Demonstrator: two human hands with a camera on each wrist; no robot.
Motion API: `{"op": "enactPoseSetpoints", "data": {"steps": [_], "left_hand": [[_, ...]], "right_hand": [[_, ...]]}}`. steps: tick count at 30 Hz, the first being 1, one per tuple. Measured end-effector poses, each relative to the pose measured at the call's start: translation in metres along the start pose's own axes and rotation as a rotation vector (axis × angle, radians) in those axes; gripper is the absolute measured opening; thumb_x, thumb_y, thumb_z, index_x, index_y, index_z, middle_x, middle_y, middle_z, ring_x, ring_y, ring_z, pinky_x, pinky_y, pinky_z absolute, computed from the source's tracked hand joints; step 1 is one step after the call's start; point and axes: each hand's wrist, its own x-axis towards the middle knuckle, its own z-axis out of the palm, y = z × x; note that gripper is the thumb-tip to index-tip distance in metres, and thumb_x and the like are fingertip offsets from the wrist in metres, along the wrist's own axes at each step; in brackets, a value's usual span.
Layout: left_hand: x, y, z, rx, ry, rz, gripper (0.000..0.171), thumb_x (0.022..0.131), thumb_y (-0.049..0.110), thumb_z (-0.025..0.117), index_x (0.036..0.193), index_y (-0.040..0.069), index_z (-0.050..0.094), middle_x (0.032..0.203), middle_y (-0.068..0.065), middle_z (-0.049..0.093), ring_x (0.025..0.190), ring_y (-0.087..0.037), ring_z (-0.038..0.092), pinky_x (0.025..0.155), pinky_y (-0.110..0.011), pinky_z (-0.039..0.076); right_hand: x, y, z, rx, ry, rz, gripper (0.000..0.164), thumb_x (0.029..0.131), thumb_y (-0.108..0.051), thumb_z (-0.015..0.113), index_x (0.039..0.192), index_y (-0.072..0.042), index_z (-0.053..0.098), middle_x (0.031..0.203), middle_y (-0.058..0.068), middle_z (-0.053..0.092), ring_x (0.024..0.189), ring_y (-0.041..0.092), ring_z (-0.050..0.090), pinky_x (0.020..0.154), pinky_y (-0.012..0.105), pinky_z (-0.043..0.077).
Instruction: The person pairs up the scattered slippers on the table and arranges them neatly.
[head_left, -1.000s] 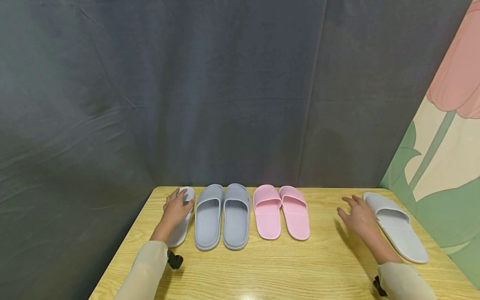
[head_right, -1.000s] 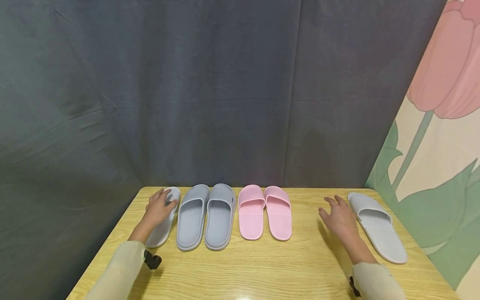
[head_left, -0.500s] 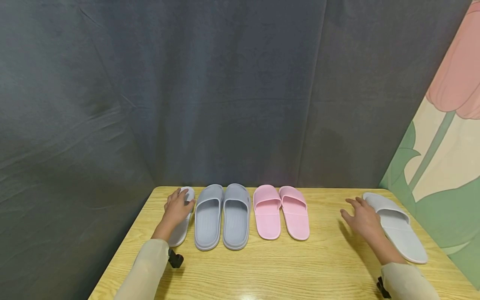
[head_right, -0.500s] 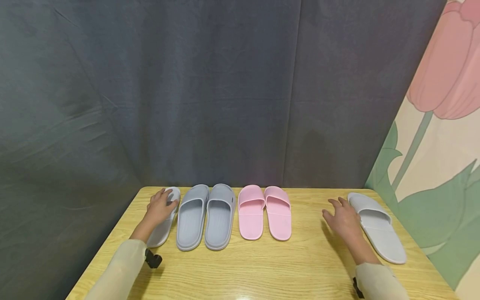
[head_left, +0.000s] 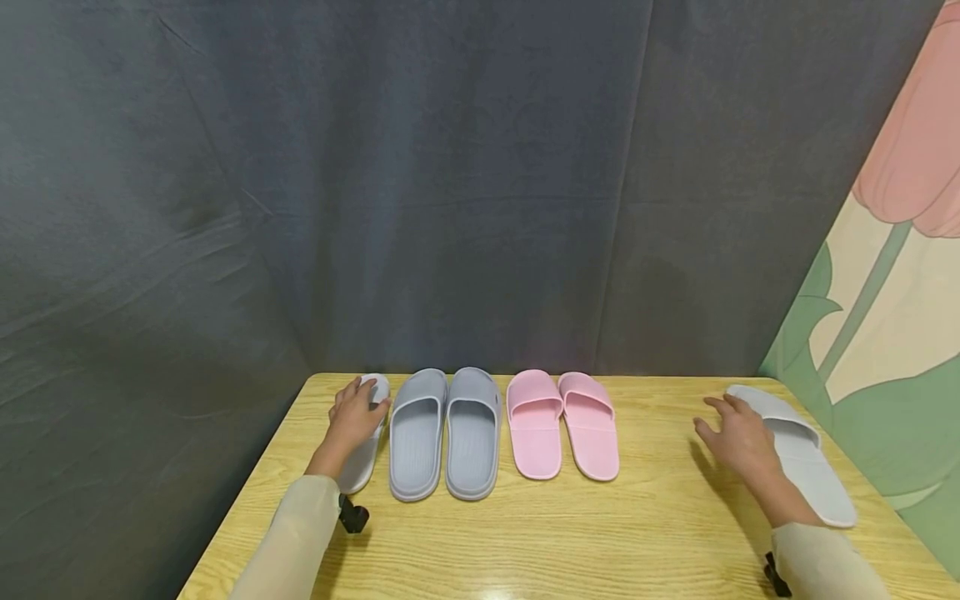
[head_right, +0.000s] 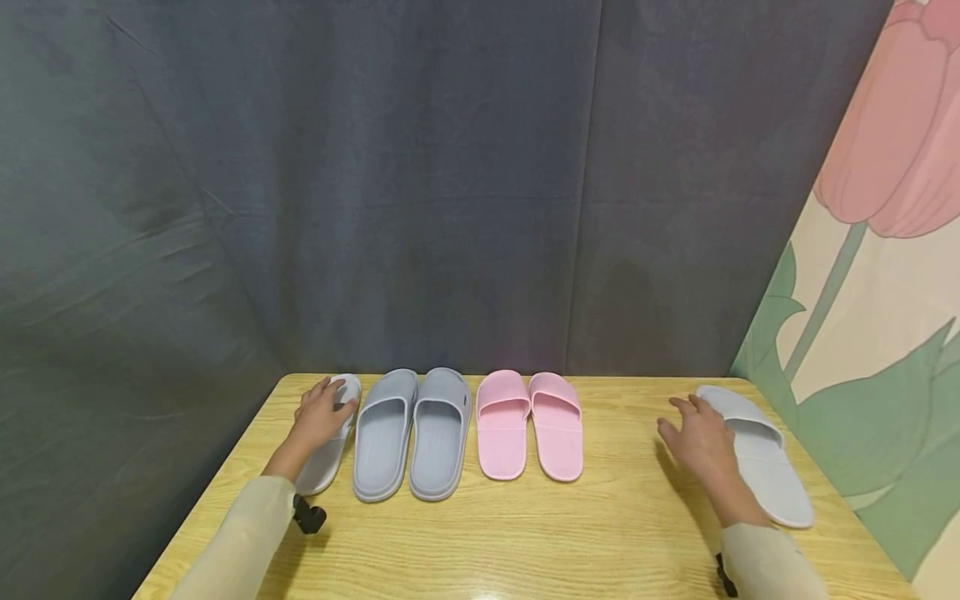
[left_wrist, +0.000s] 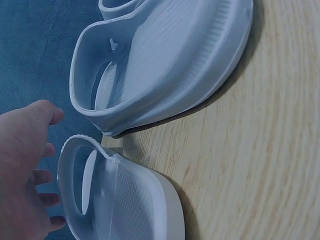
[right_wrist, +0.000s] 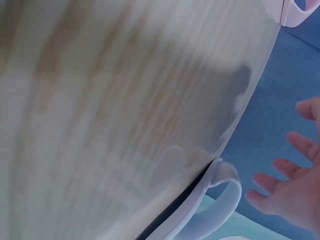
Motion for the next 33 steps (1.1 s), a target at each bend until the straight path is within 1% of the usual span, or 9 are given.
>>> {"op": "enactPoseSetpoints", "data": {"steps": [8,13,21,25,29,33], "left_hand": [[0.003,-0.004,0.003,0.01,0.002,0.002,0.063,0.092,0.041,0.051,0.142,0.006,0.036,0.15,-0.023,0.019,0.135,-0.044,0.016,0.101,-0.064,0.017],[0.004,-0.007,0.004,0.015,0.005,-0.008,0.062,0.092,0.04,0.051,0.141,0.006,0.037,0.15,-0.024,0.02,0.135,-0.045,0.017,0.101,-0.064,0.017],[0.007,-0.007,0.005,0.005,0.003,-0.012,0.062,0.092,0.039,0.051,0.141,0.006,0.037,0.15,-0.023,0.02,0.135,-0.044,0.017,0.101,-0.064,0.017],[0.009,-0.009,0.005,0.02,0.004,-0.017,0.062,0.092,0.04,0.051,0.141,0.006,0.037,0.149,-0.023,0.021,0.134,-0.044,0.018,0.1,-0.064,0.018],[0.011,-0.009,0.006,0.026,-0.006,-0.018,0.063,0.091,0.04,0.051,0.141,0.005,0.037,0.149,-0.024,0.021,0.134,-0.044,0.018,0.1,-0.065,0.018],[0.013,-0.009,0.006,0.033,-0.012,-0.013,0.063,0.091,0.04,0.052,0.141,0.005,0.037,0.149,-0.024,0.021,0.134,-0.045,0.018,0.1,-0.065,0.018]], "right_hand": [[0.001,0.012,-0.004,0.005,0.019,0.008,0.051,0.092,-0.034,0.052,0.127,0.003,0.047,0.132,0.035,0.036,0.11,0.058,0.036,0.08,0.069,0.03],[0.002,0.019,-0.002,0.019,0.031,0.004,0.051,0.093,-0.033,0.052,0.127,0.004,0.048,0.131,0.034,0.037,0.111,0.057,0.036,0.081,0.068,0.029],[0.002,0.029,-0.003,-0.003,0.073,-0.027,0.046,0.09,-0.028,0.056,0.122,0.005,0.051,0.127,0.036,0.04,0.108,0.057,0.038,0.081,0.067,0.032],[0.005,0.031,-0.006,-0.022,0.071,-0.031,0.045,0.09,-0.027,0.056,0.121,0.005,0.051,0.124,0.038,0.04,0.105,0.058,0.04,0.083,0.066,0.033],[0.006,0.037,-0.007,-0.042,0.067,-0.033,0.045,0.089,-0.027,0.057,0.12,0.005,0.052,0.122,0.039,0.041,0.102,0.058,0.041,0.081,0.066,0.034],[0.007,0.044,-0.01,-0.051,0.051,-0.026,0.046,0.089,-0.029,0.057,0.121,0.004,0.051,0.122,0.04,0.04,0.102,0.059,0.038,0.081,0.066,0.032]]}}
